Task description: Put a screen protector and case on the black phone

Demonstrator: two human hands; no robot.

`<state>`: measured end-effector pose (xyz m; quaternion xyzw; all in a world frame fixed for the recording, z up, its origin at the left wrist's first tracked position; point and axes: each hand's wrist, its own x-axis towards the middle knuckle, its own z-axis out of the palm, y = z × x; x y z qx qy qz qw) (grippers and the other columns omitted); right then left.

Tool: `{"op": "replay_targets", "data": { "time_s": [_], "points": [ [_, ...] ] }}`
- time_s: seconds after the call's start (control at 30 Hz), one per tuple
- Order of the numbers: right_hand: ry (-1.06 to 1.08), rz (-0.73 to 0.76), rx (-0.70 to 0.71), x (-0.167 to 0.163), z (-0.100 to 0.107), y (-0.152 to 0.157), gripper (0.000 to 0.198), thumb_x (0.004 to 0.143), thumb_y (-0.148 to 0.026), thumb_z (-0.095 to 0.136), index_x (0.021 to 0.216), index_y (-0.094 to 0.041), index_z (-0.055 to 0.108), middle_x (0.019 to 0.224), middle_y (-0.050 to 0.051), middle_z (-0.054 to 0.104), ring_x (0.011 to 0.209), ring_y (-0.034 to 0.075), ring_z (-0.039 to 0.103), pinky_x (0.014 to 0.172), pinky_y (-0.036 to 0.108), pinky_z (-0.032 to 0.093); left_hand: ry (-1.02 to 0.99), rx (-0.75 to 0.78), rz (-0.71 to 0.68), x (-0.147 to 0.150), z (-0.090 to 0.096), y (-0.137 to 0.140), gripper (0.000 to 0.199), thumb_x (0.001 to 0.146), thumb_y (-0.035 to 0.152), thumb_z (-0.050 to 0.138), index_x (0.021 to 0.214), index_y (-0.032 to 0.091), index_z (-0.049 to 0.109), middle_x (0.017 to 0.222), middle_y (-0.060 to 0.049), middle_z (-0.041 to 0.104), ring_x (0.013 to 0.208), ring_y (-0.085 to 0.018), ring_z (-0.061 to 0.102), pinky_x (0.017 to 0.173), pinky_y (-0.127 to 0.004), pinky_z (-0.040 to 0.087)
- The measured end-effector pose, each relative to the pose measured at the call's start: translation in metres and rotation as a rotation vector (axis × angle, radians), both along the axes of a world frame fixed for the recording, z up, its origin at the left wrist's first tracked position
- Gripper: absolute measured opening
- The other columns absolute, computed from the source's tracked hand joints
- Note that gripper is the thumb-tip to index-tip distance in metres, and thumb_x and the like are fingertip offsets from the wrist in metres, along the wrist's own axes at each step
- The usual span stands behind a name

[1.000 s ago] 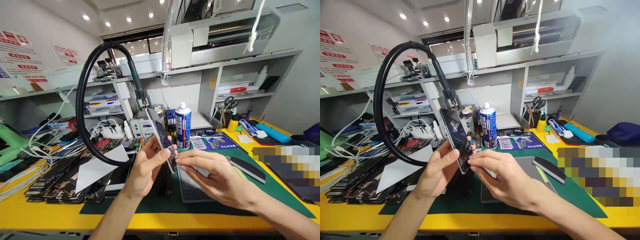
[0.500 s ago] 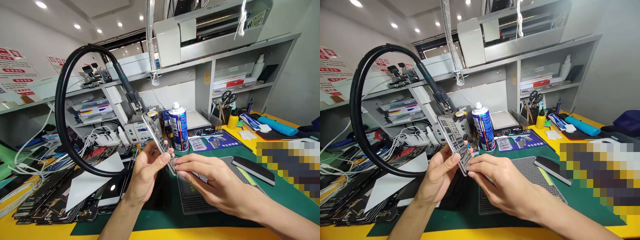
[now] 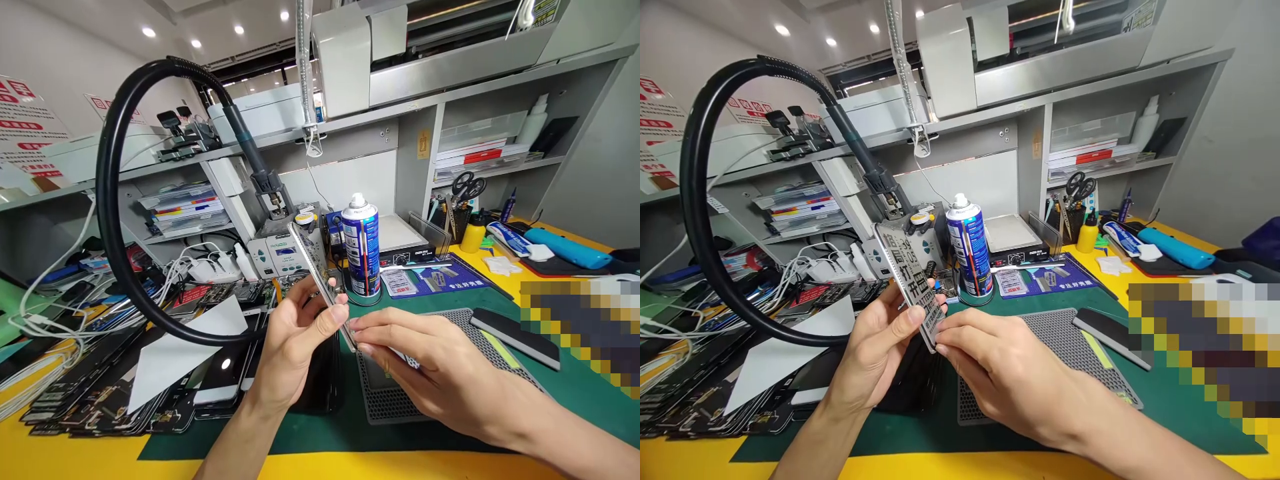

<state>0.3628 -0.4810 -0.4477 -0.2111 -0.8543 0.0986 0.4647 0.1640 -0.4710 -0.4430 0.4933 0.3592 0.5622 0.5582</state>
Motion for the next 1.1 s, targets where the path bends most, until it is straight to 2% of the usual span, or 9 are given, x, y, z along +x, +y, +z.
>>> {"op": "replay_targets", "data": {
  "time_s": [0.37,0.6,0.8,0.93,1.1],
  "points": [
    [-0.048,-0.004,-0.001,0.0,-0.001,0.0,0.02,0.101,-0.011,0.056,0.115,-0.019,0.068,0.107,0.008,0.078,0.094,0.015,0.075,0.084,0.022,0.062,0.012,0.003,-0.024,-0.002,0.001,-0.002,0.049,0.079,0.037,0.087,0.12,0.022,0.066,0.114,-0.007,0.071,0.112,-0.025,0.064,0.098,-0.036,0.052],
    [-0.04,-0.016,0.041,-0.002,0.001,-0.002,0.021,0.097,-0.008,0.06,0.113,-0.018,0.068,0.104,0.007,0.079,0.091,0.013,0.076,0.083,0.018,0.061,-0.01,-0.009,-0.012,-0.001,0.0,-0.002,0.05,0.075,0.036,0.09,0.118,0.022,0.068,0.112,-0.006,0.071,0.114,-0.027,0.065,0.095,-0.036,0.054],
    [0.034,-0.047,0.115,-0.006,0.002,-0.003,0.017,0.089,-0.004,0.063,0.099,-0.017,0.069,0.09,0.007,0.077,0.078,0.013,0.073,0.074,0.021,0.06,-0.044,0.0,-0.102,-0.005,-0.001,-0.003,0.046,0.078,0.034,0.088,0.118,0.021,0.07,0.115,-0.008,0.074,0.112,-0.026,0.069,0.097,-0.037,0.055],
    [0.096,-0.016,-0.004,-0.004,0.01,-0.006,0.016,0.088,-0.005,0.062,0.091,-0.018,0.07,0.083,0.005,0.074,0.074,0.013,0.07,0.072,0.022,0.059,-0.085,-0.002,-0.284,-0.012,-0.005,-0.001,0.049,0.08,0.039,0.086,0.124,0.02,0.072,0.119,-0.012,0.076,0.11,-0.03,0.071,0.098,-0.042,0.056],
    [0.199,0.015,-0.247,-0.002,0.02,-0.009,0.015,0.083,-0.008,0.064,0.081,-0.022,0.069,0.08,0.0,0.074,0.072,0.012,0.069,0.071,0.02,0.057,-0.136,-0.01,-0.393,-0.021,-0.009,0.002,0.063,0.075,0.045,0.088,0.131,0.025,0.071,0.14,-0.011,0.069,0.126,-0.036,0.065,0.106,-0.045,0.053]
  ]
}}
